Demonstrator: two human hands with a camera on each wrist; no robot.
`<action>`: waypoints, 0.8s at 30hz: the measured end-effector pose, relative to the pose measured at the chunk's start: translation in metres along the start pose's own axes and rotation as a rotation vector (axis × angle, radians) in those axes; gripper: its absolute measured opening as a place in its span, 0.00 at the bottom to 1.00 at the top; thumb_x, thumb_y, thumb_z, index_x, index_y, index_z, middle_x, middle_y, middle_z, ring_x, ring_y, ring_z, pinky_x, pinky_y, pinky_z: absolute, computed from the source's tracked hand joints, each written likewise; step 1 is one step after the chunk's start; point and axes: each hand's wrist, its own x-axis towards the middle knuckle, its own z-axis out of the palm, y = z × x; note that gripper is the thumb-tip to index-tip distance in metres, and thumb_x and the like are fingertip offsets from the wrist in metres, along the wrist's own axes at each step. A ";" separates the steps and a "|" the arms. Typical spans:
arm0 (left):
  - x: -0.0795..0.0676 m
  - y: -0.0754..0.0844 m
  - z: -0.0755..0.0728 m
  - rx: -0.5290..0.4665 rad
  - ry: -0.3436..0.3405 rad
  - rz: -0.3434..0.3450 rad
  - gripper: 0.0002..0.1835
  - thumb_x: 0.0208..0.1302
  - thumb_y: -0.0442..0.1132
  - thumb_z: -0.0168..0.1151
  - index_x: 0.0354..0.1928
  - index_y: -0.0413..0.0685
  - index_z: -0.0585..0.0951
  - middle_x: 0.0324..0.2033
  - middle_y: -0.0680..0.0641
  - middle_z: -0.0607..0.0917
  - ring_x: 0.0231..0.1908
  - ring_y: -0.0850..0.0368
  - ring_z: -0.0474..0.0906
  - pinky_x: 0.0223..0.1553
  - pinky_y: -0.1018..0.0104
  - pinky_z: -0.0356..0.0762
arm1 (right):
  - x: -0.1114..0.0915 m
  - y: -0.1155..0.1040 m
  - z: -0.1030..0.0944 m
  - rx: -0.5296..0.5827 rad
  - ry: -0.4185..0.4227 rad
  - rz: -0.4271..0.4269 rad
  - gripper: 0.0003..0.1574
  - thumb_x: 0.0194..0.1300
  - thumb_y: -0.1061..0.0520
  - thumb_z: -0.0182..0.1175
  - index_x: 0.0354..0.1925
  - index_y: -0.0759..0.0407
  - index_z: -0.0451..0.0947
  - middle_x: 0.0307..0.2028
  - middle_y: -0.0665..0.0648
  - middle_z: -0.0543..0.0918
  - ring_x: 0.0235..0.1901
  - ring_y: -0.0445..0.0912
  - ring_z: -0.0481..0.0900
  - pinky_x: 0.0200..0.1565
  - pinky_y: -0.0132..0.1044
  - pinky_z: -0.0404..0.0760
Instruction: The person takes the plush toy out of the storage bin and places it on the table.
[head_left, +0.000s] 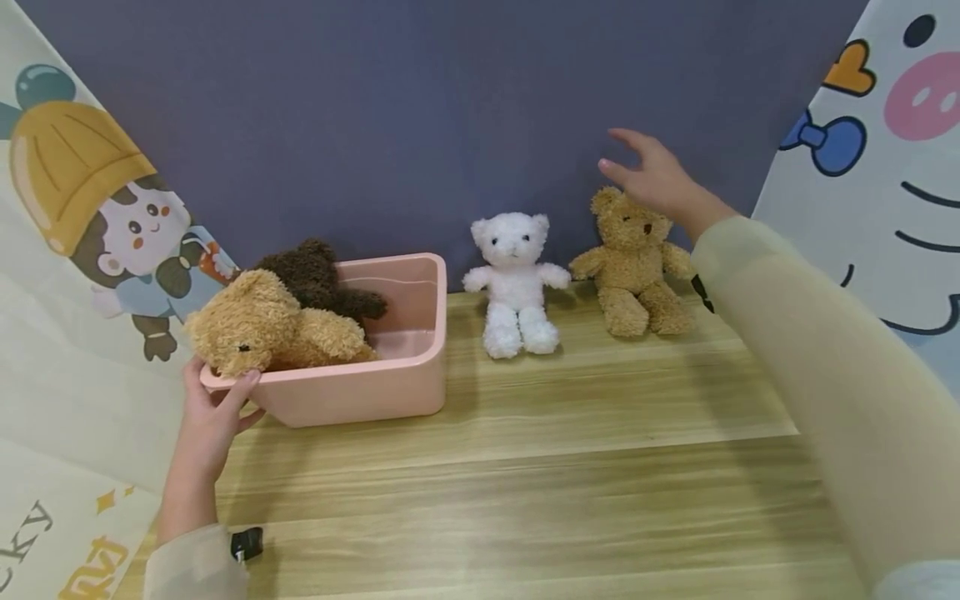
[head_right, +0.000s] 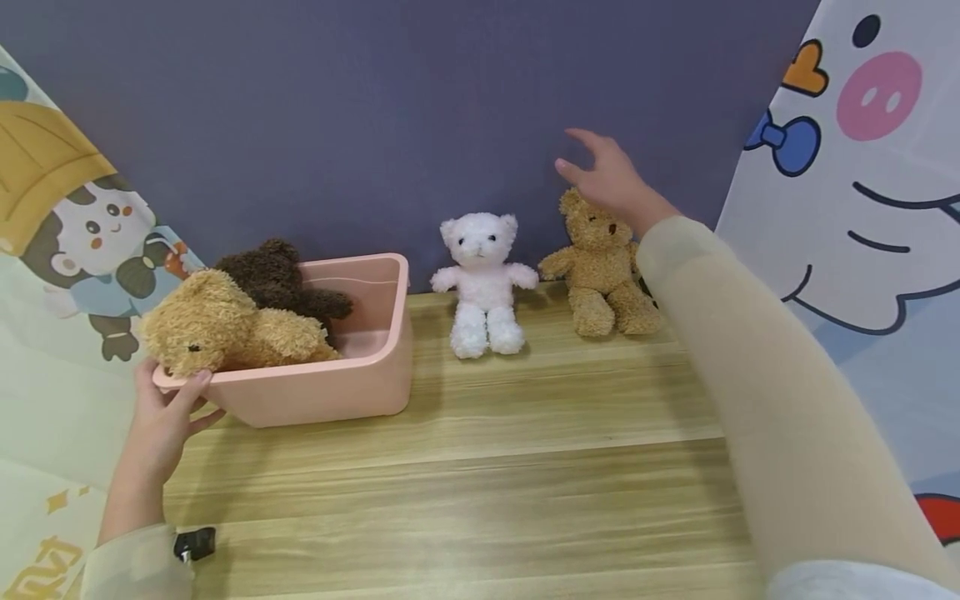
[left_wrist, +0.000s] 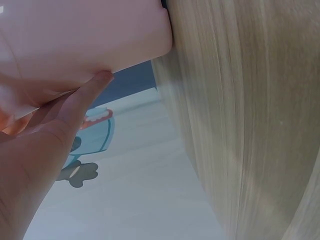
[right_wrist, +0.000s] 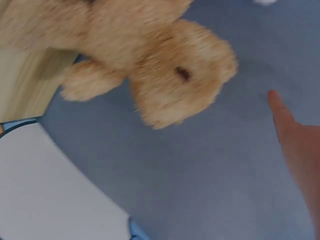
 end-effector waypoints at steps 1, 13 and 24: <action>0.000 0.000 0.000 0.000 0.000 -0.002 0.49 0.81 0.49 0.59 0.83 0.71 0.32 0.86 0.36 0.35 0.81 0.24 0.45 0.37 0.79 0.85 | 0.001 -0.007 0.004 0.011 -0.003 -0.009 0.48 0.82 0.31 0.45 0.87 0.33 0.37 0.88 0.53 0.36 0.85 0.60 0.49 0.80 0.67 0.60; 0.005 -0.001 0.005 0.017 -0.007 -0.010 0.51 0.80 0.51 0.59 0.83 0.70 0.30 0.86 0.37 0.34 0.82 0.26 0.44 0.36 0.79 0.85 | 0.012 -0.069 0.058 0.055 -0.070 -0.108 0.47 0.80 0.31 0.50 0.87 0.32 0.43 0.88 0.51 0.42 0.83 0.58 0.58 0.79 0.59 0.68; 0.008 -0.002 0.008 0.002 -0.019 0.002 0.50 0.80 0.50 0.59 0.83 0.71 0.31 0.86 0.37 0.33 0.82 0.26 0.43 0.37 0.79 0.85 | 0.014 -0.125 0.107 0.101 -0.109 -0.211 0.46 0.80 0.34 0.53 0.86 0.33 0.48 0.87 0.51 0.48 0.83 0.54 0.59 0.79 0.52 0.70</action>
